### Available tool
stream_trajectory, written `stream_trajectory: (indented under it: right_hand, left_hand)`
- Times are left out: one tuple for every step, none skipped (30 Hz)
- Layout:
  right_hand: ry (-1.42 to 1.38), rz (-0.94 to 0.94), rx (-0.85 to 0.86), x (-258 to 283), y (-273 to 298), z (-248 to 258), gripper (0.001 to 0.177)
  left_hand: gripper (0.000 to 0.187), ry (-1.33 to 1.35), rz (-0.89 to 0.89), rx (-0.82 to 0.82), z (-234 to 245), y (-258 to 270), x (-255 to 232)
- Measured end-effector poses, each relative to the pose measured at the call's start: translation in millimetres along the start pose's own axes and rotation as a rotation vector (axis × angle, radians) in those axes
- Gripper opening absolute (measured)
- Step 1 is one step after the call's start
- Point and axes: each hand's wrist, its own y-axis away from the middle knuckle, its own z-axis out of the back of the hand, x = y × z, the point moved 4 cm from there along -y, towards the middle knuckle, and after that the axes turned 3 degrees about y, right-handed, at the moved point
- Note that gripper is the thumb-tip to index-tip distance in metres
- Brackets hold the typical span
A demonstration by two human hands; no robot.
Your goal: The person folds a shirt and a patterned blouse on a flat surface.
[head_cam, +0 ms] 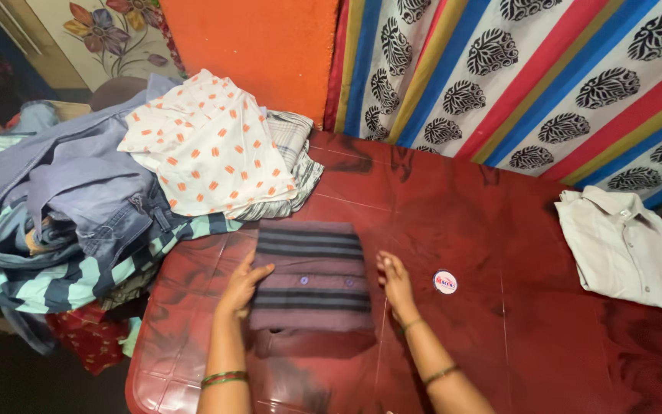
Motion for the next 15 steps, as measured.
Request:
stream_trajectory:
  right_hand:
    - [0.058,0.071,0.045,9.2,-15.2,-9.9,0.047]
    - [0.058,0.075,0.051,17.5,-29.0,-17.7,0.047]
    - [0.11,0.16,0.144,29.1,-42.6,-31.2,0.046]
    - [0.163,0.245,0.238,36.1,-49.2,-44.1,0.045]
    - [0.162,0.252,0.249,36.2,-53.7,-54.8,0.045]
    - [0.183,0.322,0.327,38.4,-56.1,-69.9,0.045]
    - [0.205,0.391,0.404,39.4,-58.8,-82.9,0.046]
    - [0.204,0.399,0.415,34.7,-60.6,-88.8,0.046]
    - [0.306,0.38,0.344,26.6,-61.3,-85.3,0.044]
    - [0.406,0.359,0.271,21.8,-64.1,-79.2,0.045]
    - [0.412,0.36,0.274,19.2,-64.6,-67.3,0.045]
    - [0.478,0.328,0.28,16.5,-67.0,-52.4,0.045]
    - [0.542,0.292,0.282,14.7,-68.7,-36.7,0.048]
    - [0.545,0.29,0.28,17.4,-73.2,-21.1,0.048]
    - [0.541,0.363,0.315,22.6,-75.4,-6.5,0.042]
  left_hand:
    - [0.056,0.001,-0.006,-0.003,10.5,3.8,-0.3]
    - [0.055,0.033,0.022,0.004,19.7,7.2,0.9]
    - [0.054,0.065,0.048,0.008,27.0,9.7,2.6]
    - [0.054,0.066,0.04,0.001,31.7,11.1,4.3]
    - [0.055,0.077,0.052,0.023,34.5,11.5,6.0]
    - [0.055,0.089,0.065,0.045,37.5,12.0,6.4]
    - [0.055,0.091,0.053,0.038,39.4,11.6,5.9]
    - [0.056,0.137,0.076,0.047,39.0,10.7,7.3]
    - [0.057,0.187,0.1,0.058,38.7,10.0,8.6]
    - [0.057,0.192,0.089,0.054,41.2,8.2,6.5]
    - [0.057,0.188,0.113,0.021,42.8,6.8,8.8]
    - [0.058,0.184,0.138,-0.011,43.4,5.0,11.4]
    - [0.058,0.187,0.141,-0.009,40.0,4.0,15.1]
    - [0.057,0.12,0.182,-0.004,33.2,2.9,22.8]
    - [0.057,0.053,0.228,0.0,26.0,3.4,32.1]
